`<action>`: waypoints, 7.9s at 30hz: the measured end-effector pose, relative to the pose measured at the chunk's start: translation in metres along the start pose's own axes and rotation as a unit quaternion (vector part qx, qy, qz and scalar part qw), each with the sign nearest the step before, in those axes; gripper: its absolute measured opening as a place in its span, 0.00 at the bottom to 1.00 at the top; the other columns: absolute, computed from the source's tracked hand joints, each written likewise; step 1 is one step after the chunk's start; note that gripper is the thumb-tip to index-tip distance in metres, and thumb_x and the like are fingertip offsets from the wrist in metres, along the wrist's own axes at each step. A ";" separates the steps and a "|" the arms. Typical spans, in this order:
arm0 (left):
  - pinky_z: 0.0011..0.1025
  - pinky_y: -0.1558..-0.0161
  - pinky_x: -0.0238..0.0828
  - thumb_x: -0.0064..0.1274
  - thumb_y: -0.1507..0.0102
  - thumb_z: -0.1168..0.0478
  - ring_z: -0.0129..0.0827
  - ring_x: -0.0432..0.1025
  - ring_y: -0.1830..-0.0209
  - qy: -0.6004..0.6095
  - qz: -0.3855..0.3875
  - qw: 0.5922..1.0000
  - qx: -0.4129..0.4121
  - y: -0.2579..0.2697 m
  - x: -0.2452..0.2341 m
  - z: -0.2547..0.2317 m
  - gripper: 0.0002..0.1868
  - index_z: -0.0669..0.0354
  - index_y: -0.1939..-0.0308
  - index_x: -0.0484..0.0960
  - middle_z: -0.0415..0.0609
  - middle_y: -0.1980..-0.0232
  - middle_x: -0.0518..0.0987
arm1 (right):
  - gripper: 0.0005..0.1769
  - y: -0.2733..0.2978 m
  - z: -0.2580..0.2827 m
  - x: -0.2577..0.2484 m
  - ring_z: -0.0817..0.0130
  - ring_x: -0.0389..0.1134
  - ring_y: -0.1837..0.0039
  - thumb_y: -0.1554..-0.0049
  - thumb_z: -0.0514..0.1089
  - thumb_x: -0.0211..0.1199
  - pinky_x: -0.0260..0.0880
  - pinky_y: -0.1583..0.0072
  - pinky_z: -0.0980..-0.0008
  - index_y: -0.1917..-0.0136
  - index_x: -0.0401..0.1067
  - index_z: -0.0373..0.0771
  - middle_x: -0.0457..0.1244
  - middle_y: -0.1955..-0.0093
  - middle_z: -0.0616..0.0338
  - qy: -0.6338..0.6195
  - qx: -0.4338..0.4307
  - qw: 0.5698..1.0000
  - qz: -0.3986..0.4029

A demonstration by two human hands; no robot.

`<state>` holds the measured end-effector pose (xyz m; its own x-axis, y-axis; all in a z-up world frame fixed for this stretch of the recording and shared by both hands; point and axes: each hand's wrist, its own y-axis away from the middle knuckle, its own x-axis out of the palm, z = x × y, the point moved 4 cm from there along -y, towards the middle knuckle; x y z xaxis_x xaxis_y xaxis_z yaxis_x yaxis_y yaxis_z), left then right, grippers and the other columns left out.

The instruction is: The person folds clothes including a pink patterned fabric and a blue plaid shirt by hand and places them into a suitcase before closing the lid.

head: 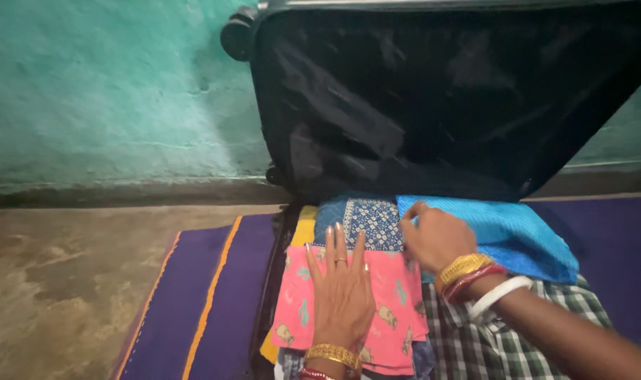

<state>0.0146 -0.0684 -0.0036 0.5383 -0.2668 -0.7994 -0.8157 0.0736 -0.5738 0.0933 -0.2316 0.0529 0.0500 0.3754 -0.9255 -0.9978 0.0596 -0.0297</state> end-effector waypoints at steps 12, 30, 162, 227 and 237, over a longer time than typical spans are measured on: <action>0.51 0.19 0.33 0.40 0.35 0.56 0.46 0.47 0.14 0.112 0.031 0.993 0.019 -0.013 0.013 0.036 0.37 0.65 0.22 0.59 0.54 0.16 0.56 | 0.38 0.032 0.048 0.073 0.44 0.36 0.18 0.41 0.66 0.45 0.24 0.29 0.20 0.22 0.56 0.52 0.42 0.15 0.54 0.056 -0.240 0.967 -0.061; 0.60 0.29 0.29 0.45 0.43 0.52 0.64 0.41 0.23 -0.003 0.123 0.992 0.001 -0.025 0.047 0.052 0.42 0.56 0.24 0.57 0.54 0.19 0.48 | 0.43 0.014 0.047 0.090 0.38 0.36 0.17 0.45 0.69 0.46 0.17 0.32 0.13 0.20 0.53 0.55 0.42 0.15 0.53 0.067 -0.221 0.973 -0.022; 0.31 0.38 0.69 0.74 0.56 0.46 0.36 0.75 0.39 0.477 0.151 0.830 -0.246 -0.096 -0.137 -0.042 0.53 0.55 0.31 0.66 0.50 0.41 0.78 | 0.18 -0.057 0.035 -0.187 0.60 0.70 0.62 0.42 0.57 0.63 0.73 0.53 0.59 0.54 0.77 0.40 0.70 0.61 0.55 -0.658 0.107 0.741 0.085; 0.41 0.42 0.70 0.42 0.38 0.49 0.41 0.73 0.48 0.861 -0.125 0.420 -0.257 -0.160 -0.097 -0.043 0.22 0.56 0.46 0.75 0.51 0.47 0.78 | 0.48 -0.013 -0.062 -0.119 0.38 0.72 0.35 0.44 0.62 0.62 0.79 0.46 0.49 0.24 0.51 0.30 0.67 0.34 0.24 -0.456 0.208 0.808 0.311; 0.32 0.41 0.64 0.40 0.31 0.50 0.35 0.73 0.50 0.796 0.068 0.511 -0.316 -0.153 -0.071 -0.089 0.20 0.58 0.50 0.81 0.51 0.45 0.80 | 0.69 0.007 0.019 -0.112 0.42 0.68 0.34 0.56 0.92 0.30 0.71 0.39 0.38 0.27 0.62 0.35 0.64 0.32 0.37 -0.638 0.055 0.674 0.368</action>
<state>0.0826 -0.1465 0.1566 0.0222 -0.7815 0.6235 -0.9991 0.0051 0.0421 0.0815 -0.2556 0.1638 -0.3898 0.8266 0.4059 -0.7665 -0.5356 0.3545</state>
